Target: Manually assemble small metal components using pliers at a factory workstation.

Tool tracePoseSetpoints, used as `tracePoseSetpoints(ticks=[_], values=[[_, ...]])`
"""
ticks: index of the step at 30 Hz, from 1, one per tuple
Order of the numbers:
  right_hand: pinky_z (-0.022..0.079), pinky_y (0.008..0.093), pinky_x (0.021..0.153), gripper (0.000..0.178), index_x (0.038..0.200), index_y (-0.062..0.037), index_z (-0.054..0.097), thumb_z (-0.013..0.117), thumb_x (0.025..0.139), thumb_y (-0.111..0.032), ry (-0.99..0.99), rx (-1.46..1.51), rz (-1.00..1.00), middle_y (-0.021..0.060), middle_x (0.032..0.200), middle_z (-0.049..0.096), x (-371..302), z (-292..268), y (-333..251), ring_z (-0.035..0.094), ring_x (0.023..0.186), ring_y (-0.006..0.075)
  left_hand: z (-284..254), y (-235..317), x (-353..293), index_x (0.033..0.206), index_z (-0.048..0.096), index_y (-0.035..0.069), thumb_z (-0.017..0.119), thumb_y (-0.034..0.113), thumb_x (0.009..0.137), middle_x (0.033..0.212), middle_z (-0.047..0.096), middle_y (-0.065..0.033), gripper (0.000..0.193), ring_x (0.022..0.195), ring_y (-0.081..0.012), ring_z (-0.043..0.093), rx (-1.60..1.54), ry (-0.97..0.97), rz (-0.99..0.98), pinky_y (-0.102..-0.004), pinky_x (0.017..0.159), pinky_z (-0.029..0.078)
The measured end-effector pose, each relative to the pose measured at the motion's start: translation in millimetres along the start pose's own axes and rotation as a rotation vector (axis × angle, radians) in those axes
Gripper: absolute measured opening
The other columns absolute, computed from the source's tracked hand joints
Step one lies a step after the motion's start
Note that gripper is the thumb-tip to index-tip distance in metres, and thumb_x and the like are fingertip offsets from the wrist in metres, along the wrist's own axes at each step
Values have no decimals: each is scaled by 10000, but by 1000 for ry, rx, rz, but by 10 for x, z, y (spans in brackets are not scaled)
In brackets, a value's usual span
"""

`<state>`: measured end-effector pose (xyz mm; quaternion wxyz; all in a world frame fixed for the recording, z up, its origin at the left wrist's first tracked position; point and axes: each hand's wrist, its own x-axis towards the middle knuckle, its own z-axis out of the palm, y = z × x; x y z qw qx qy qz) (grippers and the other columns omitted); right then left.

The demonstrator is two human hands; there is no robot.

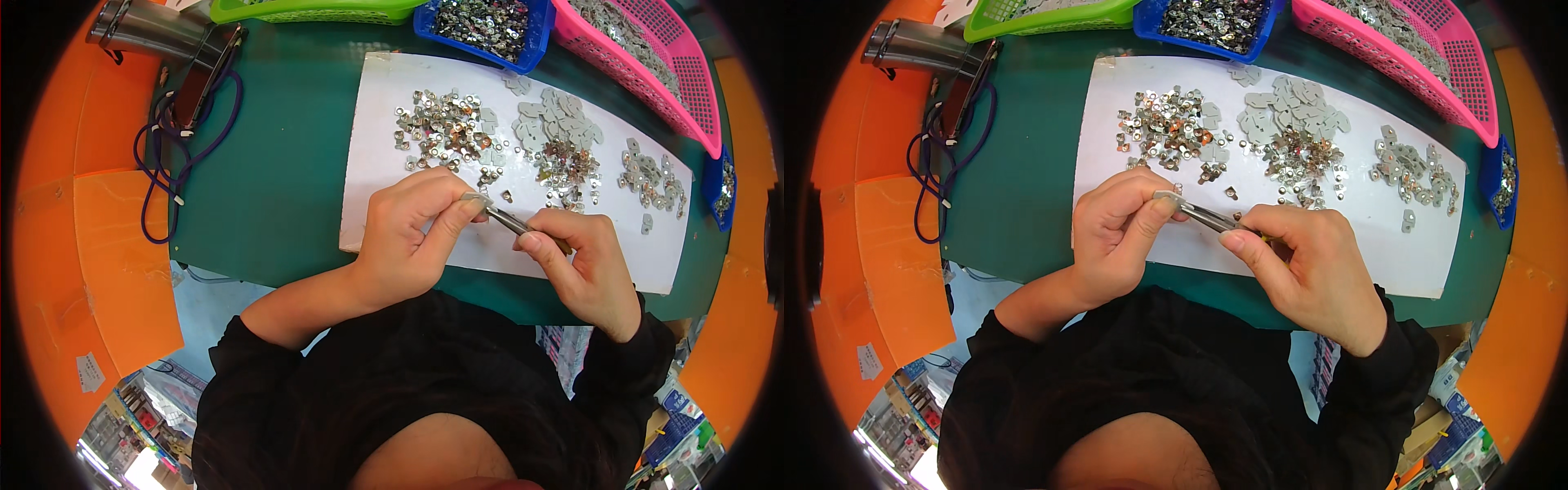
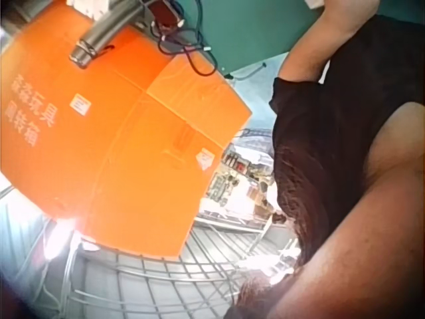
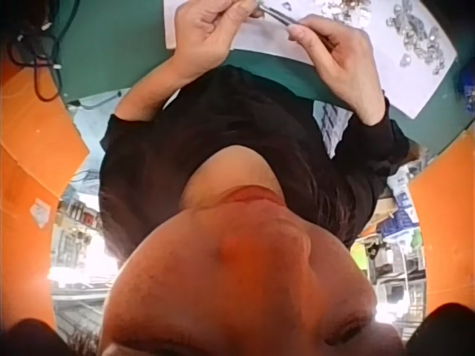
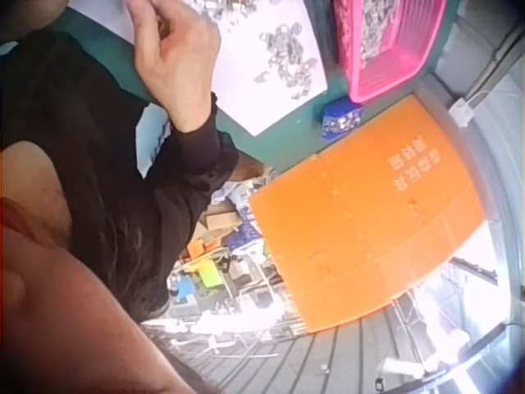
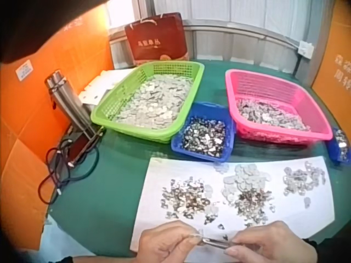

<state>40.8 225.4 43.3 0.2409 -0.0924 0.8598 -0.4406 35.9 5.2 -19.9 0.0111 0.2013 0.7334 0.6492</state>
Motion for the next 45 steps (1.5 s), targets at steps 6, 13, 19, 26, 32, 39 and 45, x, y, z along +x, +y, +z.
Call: tracePoseSetpoints(ticks=[6, 13, 19, 26, 32, 39, 45], values=[[376, 291, 527, 226, 816, 26, 638, 612, 949, -155, 27, -40, -47, 89, 603, 541, 1, 52, 43, 475, 533, 149, 31, 38, -5, 844, 650, -38, 590, 13, 943, 763, 619, -93, 126, 684, -161, 553, -8, 41, -44, -277, 629, 431], [365, 293, 519, 220, 823, 21, 620, 594, 957, -151, 119, -72, -130, 84, 603, 537, 2, 157, 73, 470, 532, 136, 86, -21, -15, 819, 655, -25, 593, 41, 941, 720, 609, -86, 152, 666, -176, 549, -139, 114, -114, -301, 622, 423], [379, 332, 491, 214, 813, -5, 644, 638, 940, -178, 113, 87, -59, 118, 566, 510, 22, 198, 117, 468, 472, 219, 81, -4, -5, 822, 653, -26, 585, 44, 946, 737, 615, -81, 157, 690, -170, 549, -128, 126, -97, -294, 640, 425], [379, 319, 490, 239, 799, -6, 636, 621, 952, -188, 117, 113, -74, 104, 561, 512, 29, 222, 96, 466, 474, 197, 93, -7, -31, 833, 655, -30, 587, 26, 941, 762, 629, -82, 139, 700, -171, 556, -161, 168, -71, -290, 648, 437], [384, 333, 483, 234, 783, -13, 626, 628, 944, -183, 124, 69, -45, 116, 550, 505, 8, 205, 59, 474, 459, 242, 91, -7, -18, 842, 660, -34, 594, 13, 935, 775, 638, -91, 124, 702, -177, 567, -110, 150, -26, -287, 645, 445], [408, 343, 503, 188, 804, -9, 623, 646, 922, -154, 200, -98, -117, 133, 622, 556, -39, 198, 81, 530, 516, 281, 55, -11, -11, 883, 669, -33, 606, 18, 931, 813, 654, -109, 94, 738, -199, 606, -76, 51, -61, -297, 674, 471], [388, 260, 559, 182, 854, 44, 602, 553, 968, -90, 644, -195, -56, 89, 665, 533, -322, -189, 435, 471, 590, 124, 5, 97, 41, 1002, 692, -22, 637, 34, 915, 929, 674, -124, 117, 833, -219, 655, 15, 54, 25, -296, 726, 529]])
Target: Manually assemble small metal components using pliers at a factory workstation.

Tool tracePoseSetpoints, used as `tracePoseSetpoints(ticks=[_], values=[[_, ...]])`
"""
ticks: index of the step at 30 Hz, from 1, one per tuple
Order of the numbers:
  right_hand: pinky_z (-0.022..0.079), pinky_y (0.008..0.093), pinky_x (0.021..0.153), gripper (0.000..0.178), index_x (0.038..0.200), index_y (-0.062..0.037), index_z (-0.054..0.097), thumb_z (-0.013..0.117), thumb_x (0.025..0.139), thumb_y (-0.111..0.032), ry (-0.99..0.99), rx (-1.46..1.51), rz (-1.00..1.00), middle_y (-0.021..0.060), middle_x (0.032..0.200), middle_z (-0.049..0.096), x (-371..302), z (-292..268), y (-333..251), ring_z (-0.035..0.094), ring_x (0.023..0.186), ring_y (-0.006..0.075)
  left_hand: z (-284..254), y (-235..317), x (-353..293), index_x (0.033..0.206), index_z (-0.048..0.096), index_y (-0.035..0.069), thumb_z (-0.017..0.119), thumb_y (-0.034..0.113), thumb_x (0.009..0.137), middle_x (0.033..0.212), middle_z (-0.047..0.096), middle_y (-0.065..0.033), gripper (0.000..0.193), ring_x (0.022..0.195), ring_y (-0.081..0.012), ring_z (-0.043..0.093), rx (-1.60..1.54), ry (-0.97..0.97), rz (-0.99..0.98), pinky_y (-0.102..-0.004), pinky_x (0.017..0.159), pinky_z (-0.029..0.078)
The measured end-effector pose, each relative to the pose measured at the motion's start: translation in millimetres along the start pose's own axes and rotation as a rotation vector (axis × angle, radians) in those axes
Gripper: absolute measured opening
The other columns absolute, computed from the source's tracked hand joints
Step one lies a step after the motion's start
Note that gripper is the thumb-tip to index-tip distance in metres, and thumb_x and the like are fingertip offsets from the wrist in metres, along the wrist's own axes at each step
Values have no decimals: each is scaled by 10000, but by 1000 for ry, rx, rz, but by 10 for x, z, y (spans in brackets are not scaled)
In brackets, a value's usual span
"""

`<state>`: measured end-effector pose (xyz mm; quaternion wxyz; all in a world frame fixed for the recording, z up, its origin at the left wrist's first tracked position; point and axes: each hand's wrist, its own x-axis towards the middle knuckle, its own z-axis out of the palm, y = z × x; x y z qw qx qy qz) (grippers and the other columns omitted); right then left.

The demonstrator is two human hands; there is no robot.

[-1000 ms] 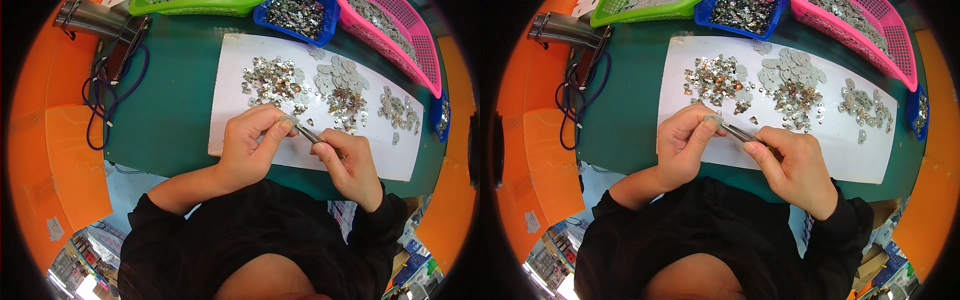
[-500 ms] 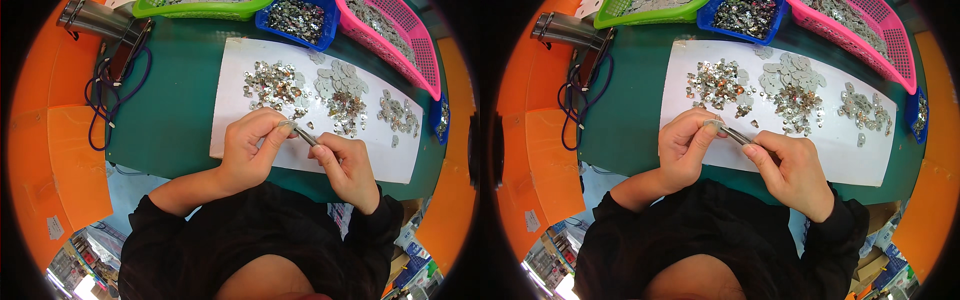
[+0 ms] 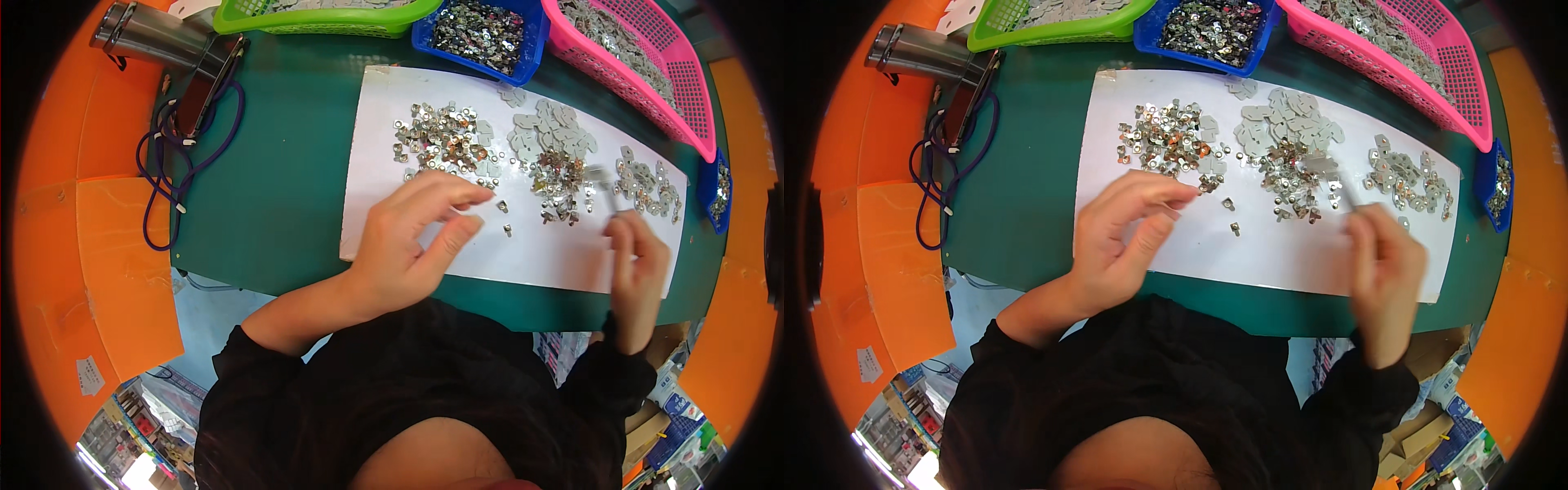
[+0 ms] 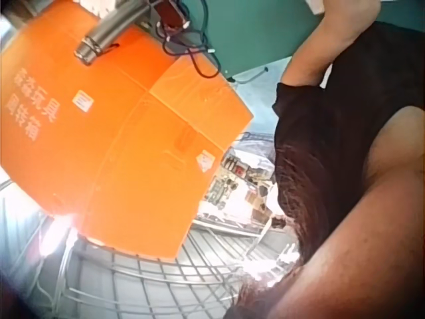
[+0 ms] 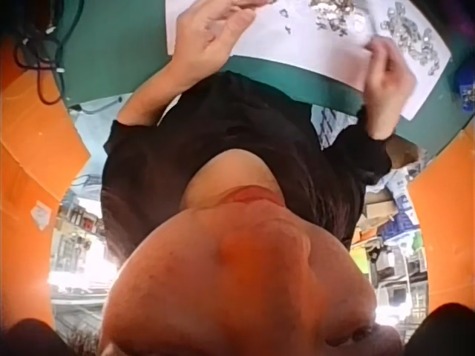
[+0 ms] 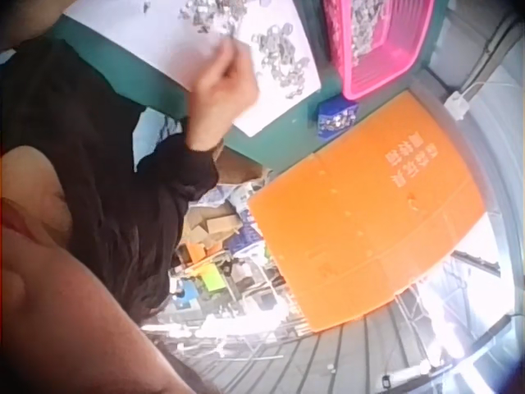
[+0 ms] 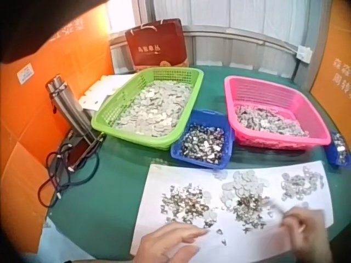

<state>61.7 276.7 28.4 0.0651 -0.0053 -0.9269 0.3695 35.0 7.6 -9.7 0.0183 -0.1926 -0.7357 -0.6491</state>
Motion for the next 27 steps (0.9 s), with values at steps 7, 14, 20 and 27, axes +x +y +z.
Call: tracePoseSetpoints(ticks=[7, 14, 20, 27], values=[[360, 310, 528, 331, 849, 18, 556, 545, 1021, -264, 108, -700, 214, 67, 637, 525, -86, -396, 492, 455, 588, 121, -288, 155, 221, 1016, 706, 19, 669, 40, 882, 963, 685, -100, 141, 857, -222, 652, 287, -122, 16, -292, 736, 520], [426, 351, 939, 301, 977, -5, 507, 479, 1037, -299, 309, 170, -83, 163, 1086, 612, 4, -13, 366, 574, 996, 219, 44, -160, 782, 936, 694, 72, 750, 146, 812, 896, 657, -47, 155, 853, -265, 614, 653, -138, 223, -371, 722, 498], [305, 436, 1099, 224, 1033, -84, 398, 394, 1035, -309, 75, 639, -125, 233, 1298, 501, -228, 198, 414, 484, 1228, 289, 226, -289, 894, 871, 688, 63, 766, 175, 771, 919, 639, -73, 169, 922, -289, 580, 799, -228, 207, -418, 745, 495], [294, 414, 1104, 217, 1067, -43, 433, 477, 872, 41, -44, 455, -78, 203, 1269, 527, -299, 246, 313, 474, 1244, 280, 234, -300, 930, 892, 675, 71, 763, 169, 782, 895, 656, -65, 172, 916, -267, 601, 753, -243, 116, -403, 765, 488]])
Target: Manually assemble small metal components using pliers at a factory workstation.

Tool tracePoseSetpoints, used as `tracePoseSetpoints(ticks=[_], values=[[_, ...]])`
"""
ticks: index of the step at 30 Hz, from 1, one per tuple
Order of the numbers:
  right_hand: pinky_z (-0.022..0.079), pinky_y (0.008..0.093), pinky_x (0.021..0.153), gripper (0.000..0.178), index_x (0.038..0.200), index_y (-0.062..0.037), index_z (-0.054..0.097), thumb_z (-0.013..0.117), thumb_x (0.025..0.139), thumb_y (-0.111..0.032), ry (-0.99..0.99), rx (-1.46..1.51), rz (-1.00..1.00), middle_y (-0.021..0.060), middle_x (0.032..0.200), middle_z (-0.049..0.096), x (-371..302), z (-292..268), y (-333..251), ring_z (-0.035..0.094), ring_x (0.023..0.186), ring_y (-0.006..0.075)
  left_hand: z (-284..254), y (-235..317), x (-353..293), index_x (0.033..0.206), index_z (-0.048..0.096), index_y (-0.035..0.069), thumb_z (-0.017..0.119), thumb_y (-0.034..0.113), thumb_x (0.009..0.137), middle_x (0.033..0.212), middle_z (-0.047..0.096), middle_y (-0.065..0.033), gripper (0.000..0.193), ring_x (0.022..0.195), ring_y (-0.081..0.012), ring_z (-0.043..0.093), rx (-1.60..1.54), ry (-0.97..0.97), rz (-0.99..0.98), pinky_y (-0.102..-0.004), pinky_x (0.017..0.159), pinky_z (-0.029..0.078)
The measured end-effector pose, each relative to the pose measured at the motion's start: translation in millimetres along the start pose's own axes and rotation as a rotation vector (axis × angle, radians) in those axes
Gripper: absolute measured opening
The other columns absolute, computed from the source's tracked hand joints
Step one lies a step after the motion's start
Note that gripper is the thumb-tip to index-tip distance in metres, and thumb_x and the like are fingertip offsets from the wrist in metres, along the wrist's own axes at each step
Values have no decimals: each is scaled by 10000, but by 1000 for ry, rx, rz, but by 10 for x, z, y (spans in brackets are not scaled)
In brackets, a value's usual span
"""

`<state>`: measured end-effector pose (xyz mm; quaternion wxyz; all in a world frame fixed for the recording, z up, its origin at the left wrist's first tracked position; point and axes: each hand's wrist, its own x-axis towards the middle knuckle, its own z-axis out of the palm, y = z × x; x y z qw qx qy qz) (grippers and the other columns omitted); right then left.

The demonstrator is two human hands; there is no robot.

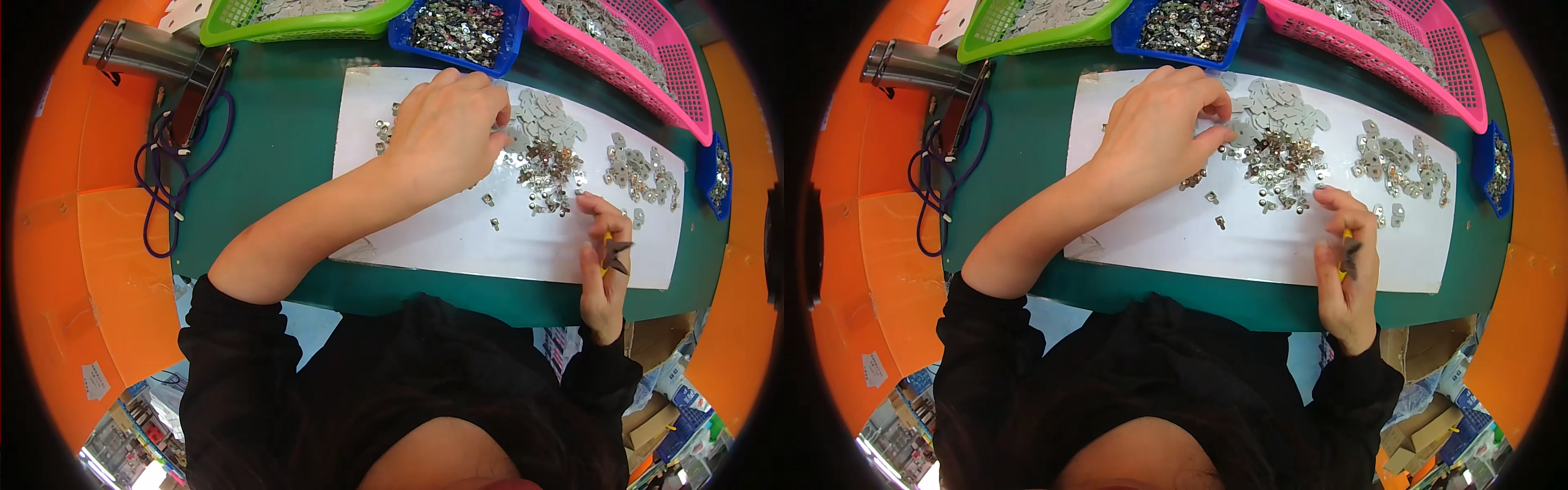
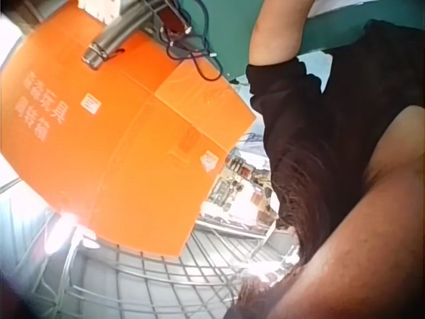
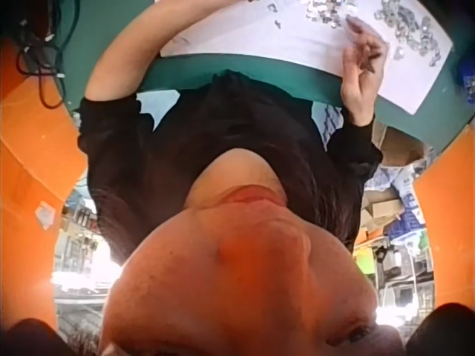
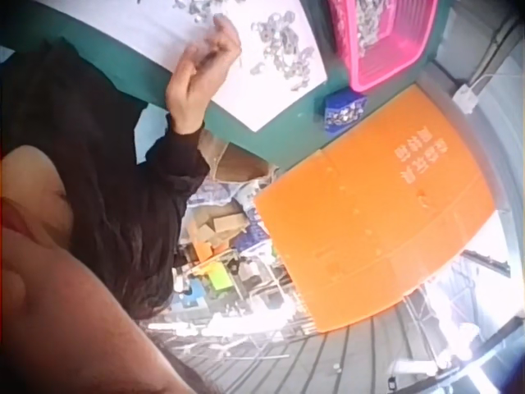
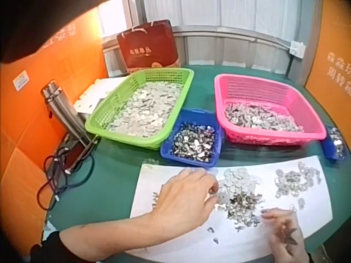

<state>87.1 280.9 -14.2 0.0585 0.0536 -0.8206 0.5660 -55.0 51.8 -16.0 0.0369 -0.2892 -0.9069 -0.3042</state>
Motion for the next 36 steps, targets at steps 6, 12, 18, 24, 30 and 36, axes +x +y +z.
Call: tracePoseSetpoints(ticks=[6, 12, 18, 24, 30, 36], values=[[404, 256, 805, 115, 1010, -21, 544, 507, 908, 18, 29, -70, -102, 114, 1106, 554, 102, 84, -17, 514, 947, 163, -31, -1, -52, 858, 658, 57, 756, 114, 772, 800, 640, -71, 142, 797, -273, 617, -94, 42, 42, -387, 685, 500], [410, 232, 678, 67, 928, 18, 631, 632, 903, -45, 24, 246, 230, 25, 800, 609, 360, 486, -430, 526, 741, 85, -120, 226, -469, 806, 608, 9, 745, -22, 731, 925, 688, -134, 159, 749, -264, 685, -150, 336, 490, -320, 624, 559], [420, 259, 634, 62, 846, 29, 618, 669, 845, -6, -8, 34, 61, 73, 740, 595, 465, 605, -456, 548, 668, 131, -114, 206, -645, 831, 632, -36, 752, -62, 719, 916, 663, -172, 167, 763, -266, 672, -148, 324, 507, -303, 632, 564], [409, 279, 637, 51, 845, 22, 599, 642, 829, 0, -92, -82, 23, 76, 745, 574, 508, 501, -486, 541, 687, 156, -290, 324, -702, 981, 634, -63, 729, -98, 790, 1018, 657, -124, 216, 913, -192, 678, -832, 28, -101, -300, 781, 584], [399, 282, 662, 35, 855, 12, 603, 625, 831, -1, -197, -196, -133, 81, 758, 550, 534, 540, -477, 515, 711, 162, -238, 256, -782, 1098, 621, -60, 694, -73, 853, 990, 656, -101, 257, 912, -167, 680, -1087, -44, -298, -291, 822, 582], [420, 301, 668, 125, 894, 9, 645, 662, 774, 38, -109, -113, -21, 83, 776, 583, 515, 497, -474, 545, 708, 198, -285, 125, -751, 1111, 605, -44, 688, -47, 876, 949, 674, -104, 249, 860, -172, 699, -1369, -111, -491, -277, 773, 578]])
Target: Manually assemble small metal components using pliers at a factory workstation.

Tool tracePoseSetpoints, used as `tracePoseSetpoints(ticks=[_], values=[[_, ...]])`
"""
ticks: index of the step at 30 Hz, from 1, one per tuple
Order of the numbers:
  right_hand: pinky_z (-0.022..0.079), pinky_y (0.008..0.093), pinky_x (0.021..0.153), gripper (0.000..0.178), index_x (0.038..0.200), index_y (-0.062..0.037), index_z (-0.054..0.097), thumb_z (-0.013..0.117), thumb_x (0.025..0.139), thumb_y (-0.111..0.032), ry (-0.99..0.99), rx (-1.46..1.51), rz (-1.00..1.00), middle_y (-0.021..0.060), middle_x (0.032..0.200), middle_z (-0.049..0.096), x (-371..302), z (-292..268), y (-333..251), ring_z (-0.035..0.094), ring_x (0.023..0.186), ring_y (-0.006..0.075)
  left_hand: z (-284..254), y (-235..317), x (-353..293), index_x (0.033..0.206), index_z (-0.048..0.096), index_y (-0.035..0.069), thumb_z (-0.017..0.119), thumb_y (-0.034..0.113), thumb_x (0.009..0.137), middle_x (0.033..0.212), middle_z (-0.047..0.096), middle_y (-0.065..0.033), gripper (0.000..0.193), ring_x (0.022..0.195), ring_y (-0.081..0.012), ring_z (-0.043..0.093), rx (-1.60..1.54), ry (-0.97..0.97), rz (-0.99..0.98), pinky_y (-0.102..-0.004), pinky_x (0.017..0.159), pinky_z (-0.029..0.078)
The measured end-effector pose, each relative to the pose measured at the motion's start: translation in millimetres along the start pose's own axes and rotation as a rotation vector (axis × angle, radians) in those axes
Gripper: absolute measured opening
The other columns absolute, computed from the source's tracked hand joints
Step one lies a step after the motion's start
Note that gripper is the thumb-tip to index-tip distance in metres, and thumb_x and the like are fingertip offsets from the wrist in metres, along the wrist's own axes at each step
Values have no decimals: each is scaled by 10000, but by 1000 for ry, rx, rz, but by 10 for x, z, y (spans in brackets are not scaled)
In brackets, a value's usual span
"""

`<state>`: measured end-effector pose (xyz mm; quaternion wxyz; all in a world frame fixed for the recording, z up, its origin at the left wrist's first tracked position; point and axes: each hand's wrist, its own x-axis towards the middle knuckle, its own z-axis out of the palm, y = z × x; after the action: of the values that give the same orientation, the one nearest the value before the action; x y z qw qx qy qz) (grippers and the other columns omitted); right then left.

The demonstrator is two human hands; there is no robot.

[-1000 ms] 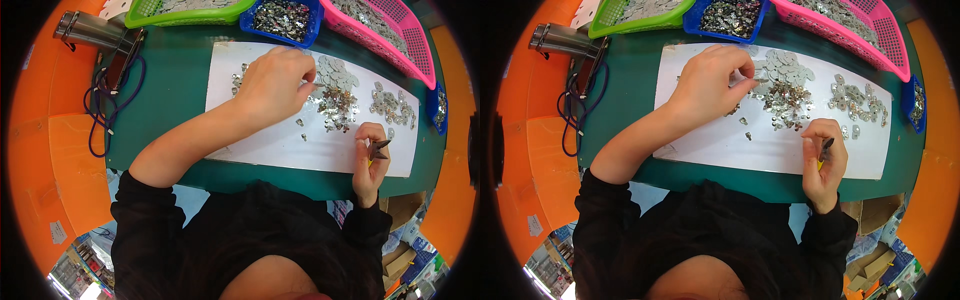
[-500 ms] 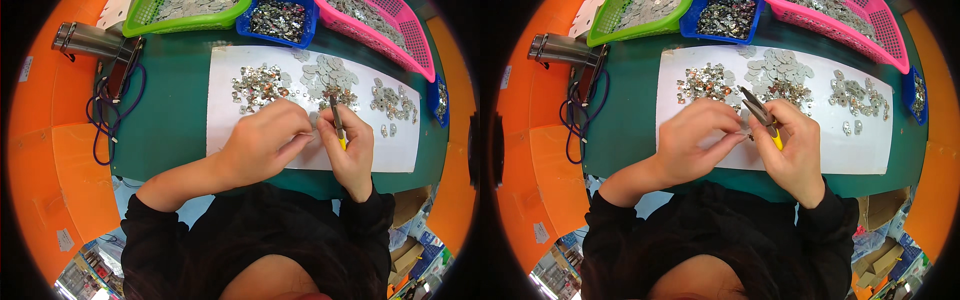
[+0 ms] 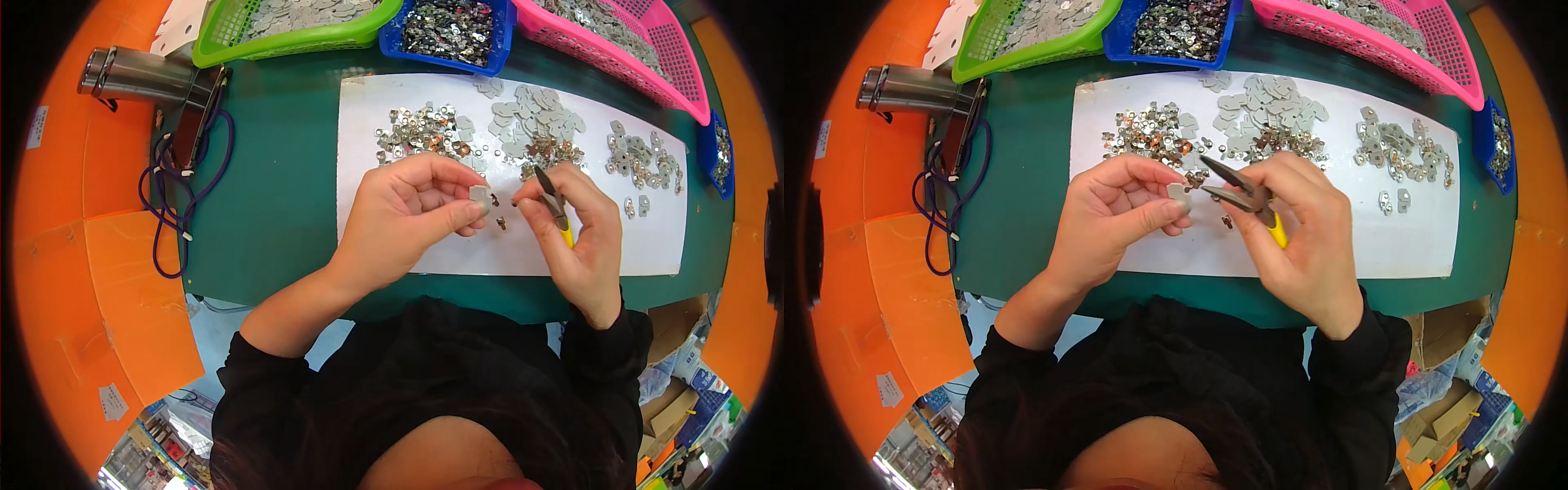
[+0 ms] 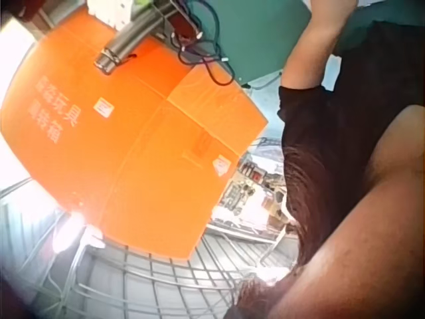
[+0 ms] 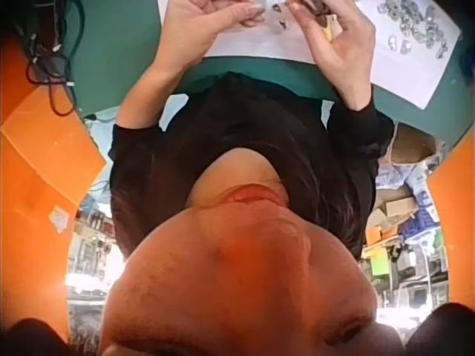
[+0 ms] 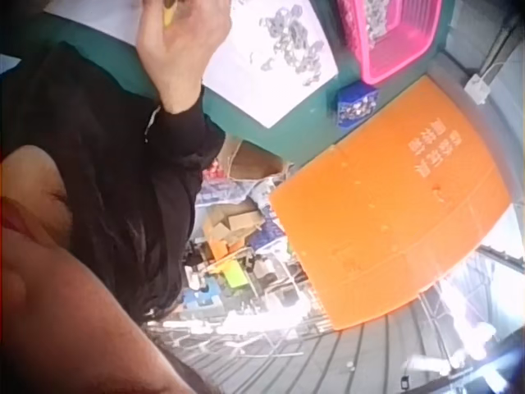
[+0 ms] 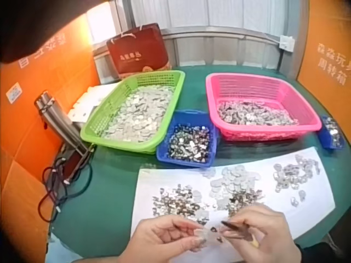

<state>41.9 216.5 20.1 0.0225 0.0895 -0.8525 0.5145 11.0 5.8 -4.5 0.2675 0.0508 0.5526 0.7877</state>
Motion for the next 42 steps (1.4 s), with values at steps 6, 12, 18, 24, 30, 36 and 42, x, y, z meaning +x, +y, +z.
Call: tracePoseSetpoints(ticks=[6, 12, 18, 24, 30, 36, 42], values=[[440, 335, 707, 318, 939, -75, 716, 738, 644, 43, -10, -148, -285, 54, 832, 597, -41, 15, 37, 553, 801, 245, -42, 16, 1, 1155, 595, -10, 695, 4, 887, 903, 679, -79, 286, 803, -154, 692, -207, -41, -151, -258, 707, 565], [436, 360, 695, 359, 913, -108, 719, 760, 567, -19, 87, -350, -555, 38, 816, 578, -26, 85, 109, 538, 784, 265, -56, 46, -17, 1113, 615, -7, 699, 21, 893, 901, 684, -77, 237, 816, -138, 685, -215, -133, -217, -257, 716, 556], [442, 341, 701, 354, 944, -69, 704, 672, 618, 68, 101, -86, -269, 69, 819, 602, -53, 200, 5, 556, 771, 262, 12, -155, -58, 1045, 635, 3, 694, 28, 900, 941, 679, -80, 158, 860, -140, 673, -255, -46, 31, -263, 714, 551], [414, 240, 728, 162, 1028, 2, 666, 622, 875, 31, 194, -102, -10, 57, 906, 638, -30, -122, 35, 551, 813, 134, -95, 66, 30, 1098, 564, 51, 576, 159, 1005, 1071, 666, -141, 143, 836, -198, 700, -356, 182, 74, -290, 717, 570], [397, 310, 705, 235, 956, -9, 678, 709, 734, 63, 70, -397, -41, 87, 792, 574, -138, -228, 232, 516, 759, 222, -172, 42, 21, 1120, 570, 43, 591, 159, 997, 1058, 669, -148, 170, 830, -170, 695, -410, 147, 30, -273, 740, 570], [407, 342, 707, 263, 922, -61, 674, 755, 679, -1, 41, -600, -187, 62, 796, 578, -43, -50, 216, 525, 780, 254, -128, 4, 19, 1103, 602, 27, 624, 140, 975, 1012, 684, -140, 172, 845, -178, 693, -399, 87, -83, -277, 745, 570], [399, 308, 688, 160, 859, -21, 642, 746, 739, -25, 82, -420, -79, 62, 785, 566, -15, -43, 167, 532, 746, 206, -13, -59, 6, 1086, 592, 19, 653, 67, 938, 959, 688, -135, 167, 825, -196, 702, -275, 69, -110, -267, 707, 573]])
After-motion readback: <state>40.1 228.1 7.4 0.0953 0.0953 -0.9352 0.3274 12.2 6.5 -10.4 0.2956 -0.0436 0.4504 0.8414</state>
